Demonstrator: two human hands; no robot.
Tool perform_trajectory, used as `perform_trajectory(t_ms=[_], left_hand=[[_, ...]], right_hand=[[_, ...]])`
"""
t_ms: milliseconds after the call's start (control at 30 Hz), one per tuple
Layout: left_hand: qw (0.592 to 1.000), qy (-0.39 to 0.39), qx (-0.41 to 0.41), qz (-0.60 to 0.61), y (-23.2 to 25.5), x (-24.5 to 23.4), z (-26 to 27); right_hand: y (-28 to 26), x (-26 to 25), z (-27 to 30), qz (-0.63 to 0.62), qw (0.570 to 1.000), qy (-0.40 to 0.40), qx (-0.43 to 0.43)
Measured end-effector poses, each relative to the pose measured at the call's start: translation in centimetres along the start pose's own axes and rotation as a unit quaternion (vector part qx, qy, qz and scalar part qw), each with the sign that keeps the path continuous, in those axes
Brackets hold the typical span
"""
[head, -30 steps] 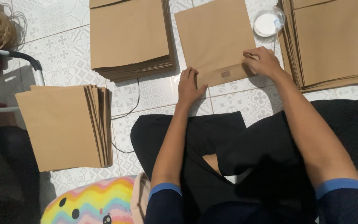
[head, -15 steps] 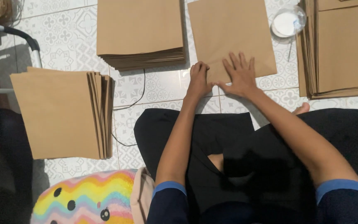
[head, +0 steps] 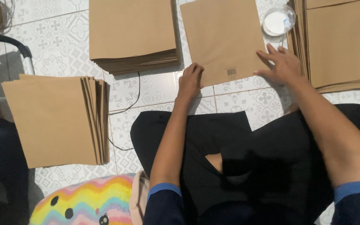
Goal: Applying glue to the bottom flaps of paper bags and folding them to seal the bottom.
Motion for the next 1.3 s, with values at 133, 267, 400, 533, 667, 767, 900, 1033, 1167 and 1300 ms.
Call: perform_trajectory(t_ms=[133,267,400,533,667,767,900,1033,1167,1300], left_hand=[[1.000,-0.007,-0.010,-0.012,1.2,-1.7,1.0],[1.000,-0.016,-0.020,-0.016,1.5,-2.1,1.1],[0.997,0.070,0.036,-0.009,1.4,-2.3,1.5],[0.989,0.120,0.082,-0.001,0.5,-2.2,1.5],[0.998,0.057,0.031,0.009,-0.3,-1.8,0.6],[1.000,0.023,-0.001,0.019,-0.7,-1.1,0.6],[0.999,0.032,-0.021,0.030,-1.2,-0.9,0.3],[0.998,0.031,-0.029,0.035,-1.2,0.1,-0.1],[0.997,0.042,-0.041,0.044,-0.8,-0.8,0.1],[0.996,0.040,-0.050,0.055,-0.2,-1.3,0.2]], right_hand=[[0.6,-1.2,0.0,-0.059,0.996,-0.044,0.045],[0.8,-1.4,0.2,-0.082,0.993,-0.067,0.046],[-0.2,-0.7,0.3,-0.081,0.996,-0.036,0.009],[-5.0,0.7,0.3,-0.129,0.991,0.000,-0.033],[-10.9,2.5,0.3,-0.088,0.992,0.010,-0.086],[-15.0,3.4,0.6,-0.109,0.989,-0.011,-0.099],[-18.7,3.8,0.4,-0.182,0.980,-0.048,-0.071],[-17.8,3.4,0.5,-0.202,0.976,-0.027,-0.074],[-17.5,3.5,-0.6,-0.229,0.971,0.048,-0.040],[-17.5,2.7,-0.2,-0.244,0.968,0.051,-0.035]])
Point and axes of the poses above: each hand's wrist, its own z-axis away from the middle knuckle, its own x-axis out of the palm, y = z × x, the point moved 4 cm from there along -z, towards the middle knuckle, and after that the axes turned 13 degrees about x, right-handed, at the moved point
